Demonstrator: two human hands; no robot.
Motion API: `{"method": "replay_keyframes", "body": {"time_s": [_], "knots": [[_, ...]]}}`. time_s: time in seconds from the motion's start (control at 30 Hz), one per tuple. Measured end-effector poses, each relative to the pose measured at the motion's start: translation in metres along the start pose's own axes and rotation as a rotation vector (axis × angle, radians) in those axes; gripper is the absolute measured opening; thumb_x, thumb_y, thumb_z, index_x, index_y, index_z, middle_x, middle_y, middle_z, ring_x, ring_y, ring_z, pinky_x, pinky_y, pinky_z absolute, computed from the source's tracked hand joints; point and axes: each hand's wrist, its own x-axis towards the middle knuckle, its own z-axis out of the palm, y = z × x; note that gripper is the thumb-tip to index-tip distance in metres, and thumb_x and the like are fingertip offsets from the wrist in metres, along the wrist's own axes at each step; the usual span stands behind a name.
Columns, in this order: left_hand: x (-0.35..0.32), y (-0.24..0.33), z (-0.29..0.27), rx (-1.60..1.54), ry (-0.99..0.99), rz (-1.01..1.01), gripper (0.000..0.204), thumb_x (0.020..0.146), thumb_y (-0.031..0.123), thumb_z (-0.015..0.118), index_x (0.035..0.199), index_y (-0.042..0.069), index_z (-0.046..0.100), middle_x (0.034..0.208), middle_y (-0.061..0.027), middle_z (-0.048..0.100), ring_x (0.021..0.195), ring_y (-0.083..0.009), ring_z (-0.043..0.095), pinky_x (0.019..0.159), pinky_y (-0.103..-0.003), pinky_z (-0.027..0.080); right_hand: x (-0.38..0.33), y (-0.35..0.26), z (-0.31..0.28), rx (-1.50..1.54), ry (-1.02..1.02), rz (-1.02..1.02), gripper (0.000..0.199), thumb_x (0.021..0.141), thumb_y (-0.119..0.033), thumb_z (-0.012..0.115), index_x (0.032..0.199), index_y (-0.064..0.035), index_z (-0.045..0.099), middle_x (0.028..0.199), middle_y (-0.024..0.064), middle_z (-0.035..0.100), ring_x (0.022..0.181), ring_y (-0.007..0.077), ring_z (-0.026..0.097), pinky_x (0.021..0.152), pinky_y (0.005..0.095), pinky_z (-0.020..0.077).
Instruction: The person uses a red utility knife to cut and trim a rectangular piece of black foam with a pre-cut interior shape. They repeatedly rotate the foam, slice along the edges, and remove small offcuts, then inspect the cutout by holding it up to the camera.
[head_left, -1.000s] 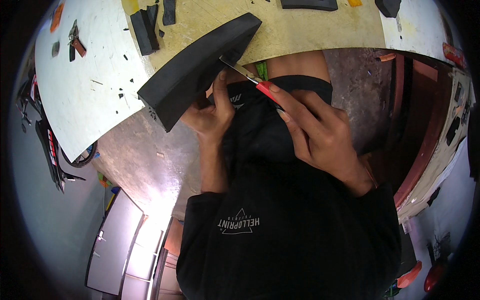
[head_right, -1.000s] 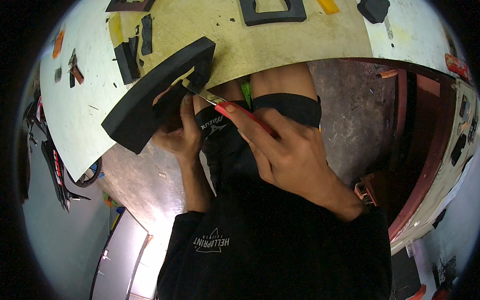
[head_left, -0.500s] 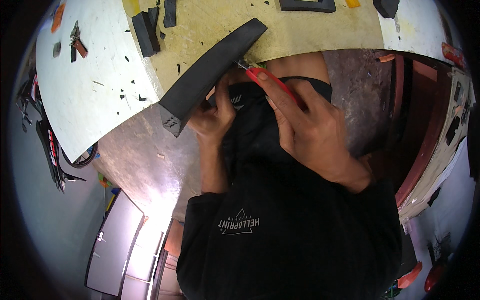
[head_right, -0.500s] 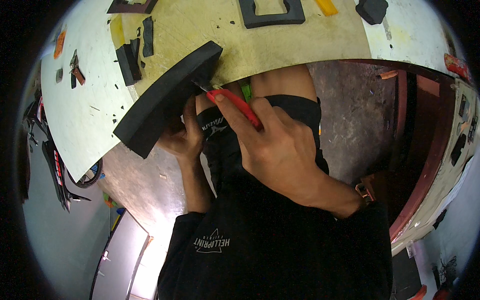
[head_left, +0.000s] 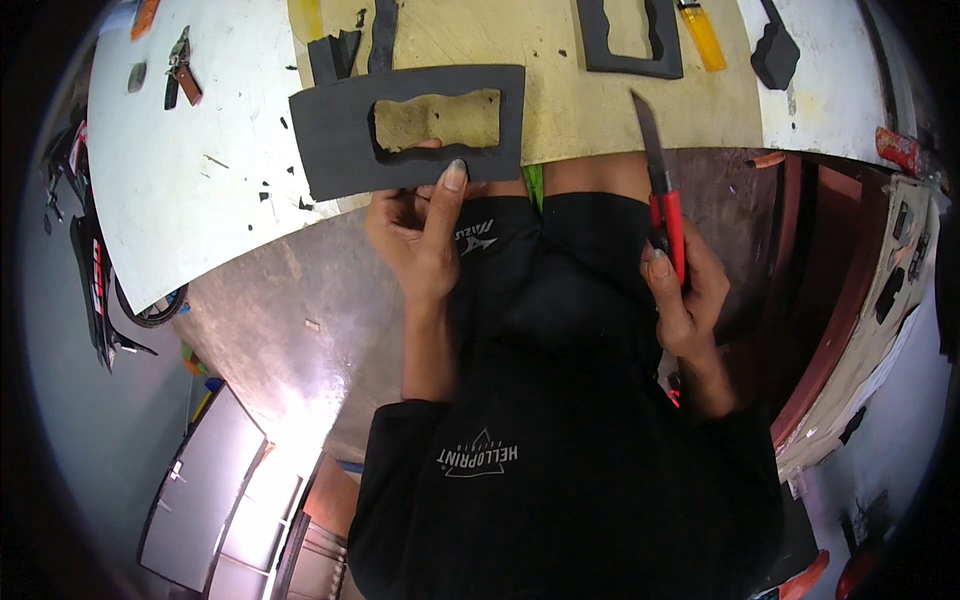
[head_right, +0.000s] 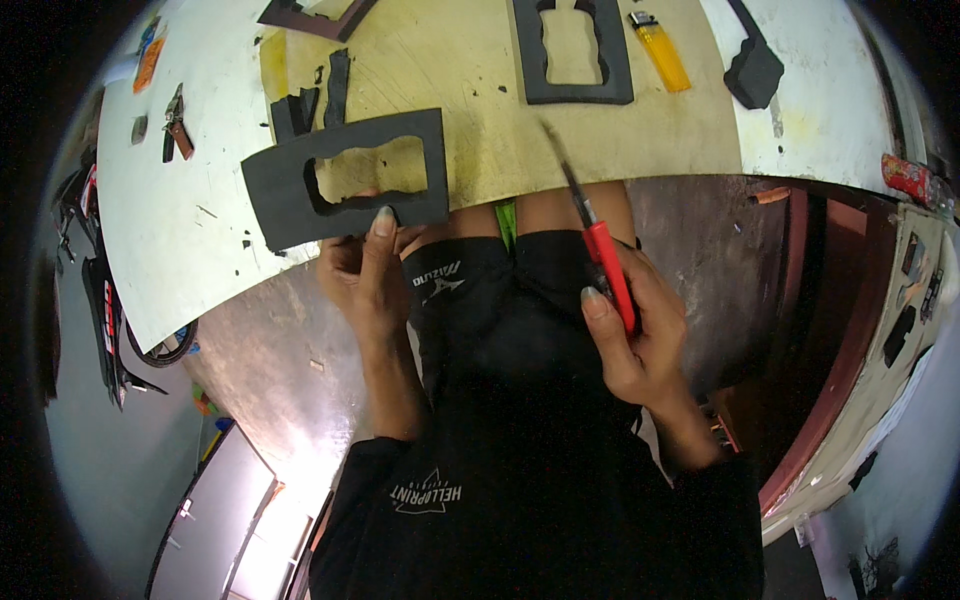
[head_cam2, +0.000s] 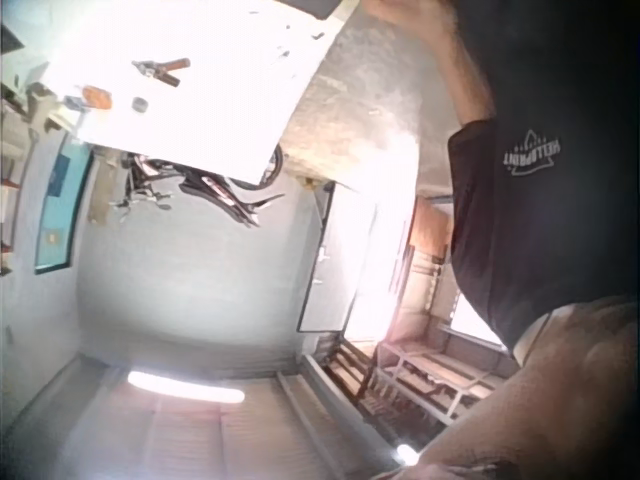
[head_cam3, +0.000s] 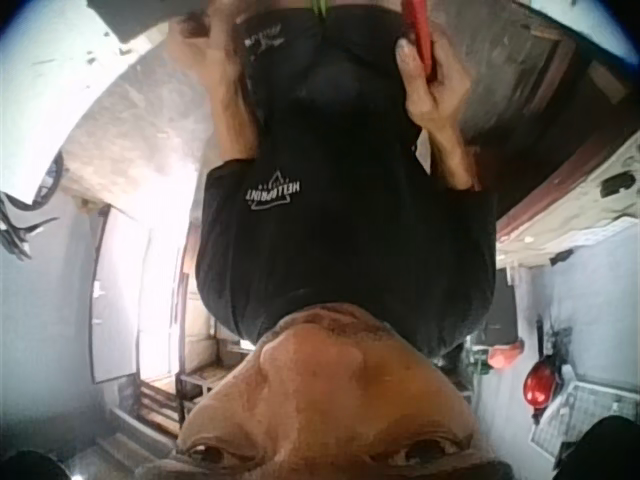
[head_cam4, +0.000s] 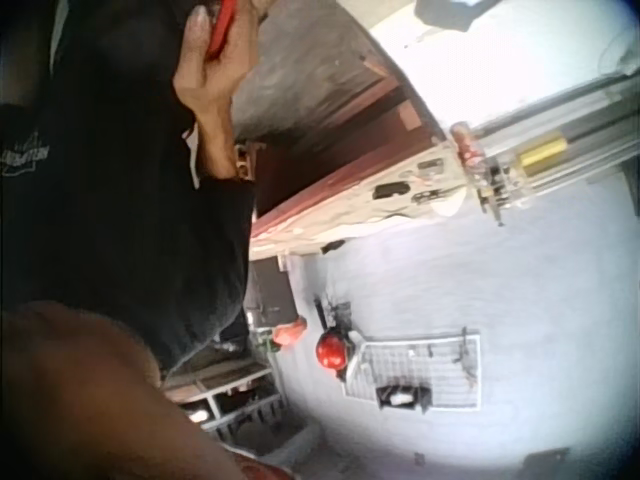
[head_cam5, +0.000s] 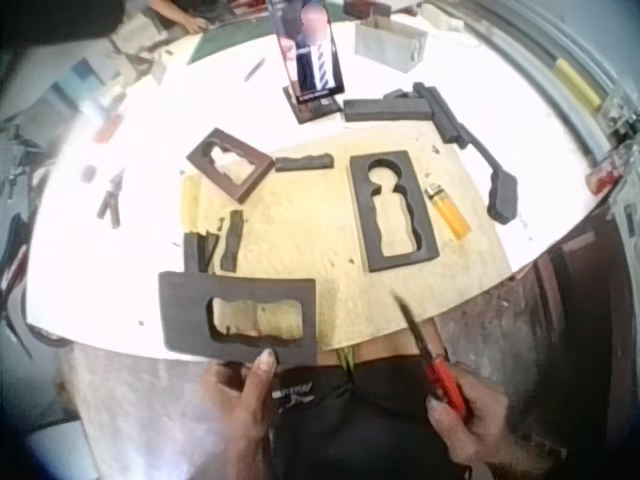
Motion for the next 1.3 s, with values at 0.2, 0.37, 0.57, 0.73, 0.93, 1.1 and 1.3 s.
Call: {"method": "replay_keyframes", "body": {"time_s": [0.2, 0.37, 0.57, 0.73, 0.93, 1.1, 1.3], "knots": [[-0.006, 0.01, 0.002, -0.047, -0.013, -0.037, 0.026, 0.087, -0.002, 0.065, 0.111, -0.007, 0.056, 0.091, -0.009, 0.064, 0.078, -0.0125, 0.064, 0.071, -0.03, 0.06, 0.024, -0.002, 0.023, 0.296, 0.069, 0.127, 0.03, 0.09, -0.011, 0.067, 0.115, 0.0023, 0.059, 0.082, -0.0008, 0.055, 0.074, 0.0053, 0.047, 0.066, 0.0206, 0.0398], [-0.008, 0.019, -0.001, -0.046, -0.084, -0.075, 0.03, 0.086, 0.001, 0.066, 0.113, -0.008, 0.057, 0.089, -0.0076, 0.064, 0.075, -0.0109, 0.062, 0.07, -0.026, 0.055, 0.047, -0.017, 0.043, 0.551, 0.037, 0.109, 0.032, 0.09, -0.008, 0.067, 0.117, 0.0007, 0.053, 0.083, 0.0009, 0.058, 0.059, 0.0037, 0.046, 0.052, 0.0192, 0.0372], [-0.002, 0.024, -0.011, 0.0, -0.307, -0.183, 0.037, 0.085, 0.006, 0.059, 0.12, -0.007, 0.057, 0.091, -0.0028, 0.061, 0.079, -0.0071, 0.055, 0.074, -0.018, 0.042, 0.057, -0.026, 0.048, 0.655, 0.035, 0.156, 0.037, 0.089, -0.006, 0.067, 0.121, 0.0001, 0.049, 0.09, 0.0056, 0.062, 0.054, 0.0042, 0.047, 0.045, 0.0191, 0.0355], [0.006, 0.03, -0.002, -0.065, -0.389, -0.225, 0.042, 0.088, 0.009, 0.055, 0.126, -0.008, 0.054, 0.097, -0.0041, 0.061, 0.083, -0.0078, 0.054, 0.076, -0.02, 0.042, 0.05, -0.022, 0.045, 0.579, -0.047, 0.172, 0.045, 0.085, -0.004, 0.071, 0.122, 0.001, 0.047, 0.095, 0.0076, 0.063, 0.066, 0.0056, 0.053, 0.052, 0.0188, 0.0407], [0.007, 0.023, -0.008, -0.113, -0.46, -0.214, 0.044, 0.094, 0.015, 0.053, 0.131, -0.009, 0.049, 0.107, -0.0099, 0.062, 0.09, -0.0113, 0.057, 0.082, -0.024, 0.044, 0.043, -0.019, 0.045, 0.587, -0.077, 0.162, 0.047, 0.082, -0.002, 0.072, 0.122, 0.0028, 0.048, 0.097, 0.0092, 0.062, 0.082, 0.0098, 0.058, 0.072, 0.0224, 0.0484], [0.006, 0.016, -0.011, -0.092, -0.401, -0.207, 0.044, 0.097, 0.02, 0.052, 0.13, -0.009, 0.05, 0.113, -0.012, 0.062, 0.096, -0.0134, 0.058, 0.085, -0.025, 0.044, 0.042, -0.015, 0.047, 0.601, -0.094, 0.158, 0.049, 0.083, -0.003, 0.073, 0.123, 0.0042, 0.047, 0.097, 0.009, 0.062, 0.085, 0.0102, 0.059, 0.075, 0.0227, 0.0485], [0.006, 0.013, -0.012, -0.039, -0.394, -0.196, 0.043, 0.098, 0.02, 0.052, 0.13, -0.009, 0.05, 0.118, -0.013, 0.062, 0.098, -0.0141, 0.058, 0.088, -0.026, 0.044, 0.04, -0.012, 0.046, 0.611, -0.075, 0.168, 0.05, 0.082, -0.003, 0.074, 0.124, 0.0042, 0.047, 0.096, 0.0095, 0.063, 0.085, 0.0095, 0.059, 0.074, 0.0222, 0.0485]]}}
